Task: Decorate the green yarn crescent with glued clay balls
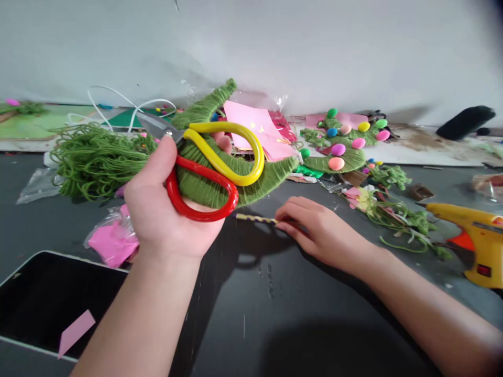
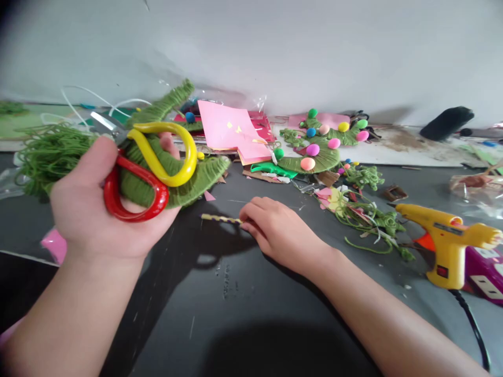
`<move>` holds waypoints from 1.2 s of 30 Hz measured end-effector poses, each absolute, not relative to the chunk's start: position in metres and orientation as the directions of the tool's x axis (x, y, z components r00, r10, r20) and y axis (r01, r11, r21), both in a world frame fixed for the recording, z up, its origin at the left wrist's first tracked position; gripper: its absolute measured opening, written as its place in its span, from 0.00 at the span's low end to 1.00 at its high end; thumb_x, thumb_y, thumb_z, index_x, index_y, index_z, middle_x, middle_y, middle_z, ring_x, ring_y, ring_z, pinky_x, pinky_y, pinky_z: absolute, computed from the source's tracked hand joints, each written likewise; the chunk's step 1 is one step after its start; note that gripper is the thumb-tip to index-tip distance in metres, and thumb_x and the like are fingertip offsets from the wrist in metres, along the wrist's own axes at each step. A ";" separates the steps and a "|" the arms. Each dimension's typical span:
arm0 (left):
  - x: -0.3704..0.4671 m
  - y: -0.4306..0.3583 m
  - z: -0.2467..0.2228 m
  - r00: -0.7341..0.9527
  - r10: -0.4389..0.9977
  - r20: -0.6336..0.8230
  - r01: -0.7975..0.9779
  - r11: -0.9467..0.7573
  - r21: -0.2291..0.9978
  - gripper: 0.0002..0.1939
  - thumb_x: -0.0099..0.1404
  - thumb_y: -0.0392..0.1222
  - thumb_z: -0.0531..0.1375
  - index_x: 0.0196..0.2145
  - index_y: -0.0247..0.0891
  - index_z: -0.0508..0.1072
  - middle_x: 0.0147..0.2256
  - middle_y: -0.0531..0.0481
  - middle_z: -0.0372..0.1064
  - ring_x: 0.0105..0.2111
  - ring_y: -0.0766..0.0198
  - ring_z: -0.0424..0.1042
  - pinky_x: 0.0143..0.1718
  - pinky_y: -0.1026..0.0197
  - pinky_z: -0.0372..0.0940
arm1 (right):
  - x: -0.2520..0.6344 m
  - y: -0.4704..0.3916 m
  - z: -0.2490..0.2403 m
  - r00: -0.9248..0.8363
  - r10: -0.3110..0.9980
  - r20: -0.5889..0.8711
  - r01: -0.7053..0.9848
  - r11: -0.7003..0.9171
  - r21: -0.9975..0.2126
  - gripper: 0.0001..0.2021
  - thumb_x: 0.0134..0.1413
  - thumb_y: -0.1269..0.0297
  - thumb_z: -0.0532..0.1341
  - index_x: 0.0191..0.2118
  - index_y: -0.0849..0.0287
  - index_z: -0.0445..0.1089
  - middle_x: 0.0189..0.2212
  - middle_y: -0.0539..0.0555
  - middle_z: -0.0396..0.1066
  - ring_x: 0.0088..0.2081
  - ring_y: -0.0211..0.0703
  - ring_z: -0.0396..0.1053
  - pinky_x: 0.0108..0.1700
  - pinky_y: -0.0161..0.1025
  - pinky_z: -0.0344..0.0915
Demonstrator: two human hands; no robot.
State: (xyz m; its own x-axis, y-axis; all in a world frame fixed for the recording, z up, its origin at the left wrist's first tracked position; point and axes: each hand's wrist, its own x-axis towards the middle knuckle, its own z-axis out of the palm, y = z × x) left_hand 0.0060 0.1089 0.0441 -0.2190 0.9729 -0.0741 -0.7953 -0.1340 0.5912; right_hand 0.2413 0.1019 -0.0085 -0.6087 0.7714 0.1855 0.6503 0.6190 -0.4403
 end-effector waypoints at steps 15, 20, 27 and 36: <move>0.024 0.102 0.038 -0.115 0.981 -0.158 -0.748 0.019 0.664 0.16 0.74 0.52 0.59 0.45 0.38 0.81 0.39 0.40 0.83 0.44 0.43 0.84 0.48 0.40 0.81 | 0.248 0.097 0.010 -0.535 0.836 0.126 0.078 0.197 -0.977 0.20 0.62 0.55 0.70 0.55 0.57 0.74 0.51 0.59 0.77 0.50 0.49 0.75 0.51 0.45 0.73; 0.030 0.106 0.034 -0.133 0.977 -0.169 -0.779 0.002 0.626 0.15 0.74 0.48 0.58 0.43 0.36 0.81 0.38 0.41 0.83 0.39 0.49 0.85 0.49 0.45 0.81 | 0.235 0.093 0.007 -0.382 0.923 0.046 -0.157 -0.016 -0.988 0.17 0.64 0.48 0.69 0.35 0.59 0.79 0.33 0.53 0.78 0.35 0.38 0.73 0.42 0.37 0.69; 0.029 0.107 0.035 -0.179 0.965 -0.192 -0.759 -0.012 0.651 0.17 0.75 0.46 0.57 0.41 0.32 0.81 0.37 0.40 0.82 0.37 0.55 0.83 0.35 0.58 0.80 | 0.250 0.104 0.009 -0.247 0.968 -0.036 -0.395 -0.134 -0.909 0.19 0.52 0.48 0.77 0.30 0.58 0.76 0.29 0.50 0.74 0.32 0.36 0.70 0.36 0.33 0.69; 0.027 0.110 0.025 -0.102 0.982 -0.160 -0.731 0.035 0.682 0.17 0.74 0.48 0.58 0.40 0.34 0.82 0.37 0.40 0.82 0.39 0.53 0.83 0.43 0.53 0.80 | 0.269 0.125 0.011 0.157 0.976 -0.152 -0.522 -0.048 -0.852 0.27 0.55 0.56 0.73 0.19 0.56 0.56 0.15 0.44 0.54 0.21 0.32 0.54 0.24 0.31 0.58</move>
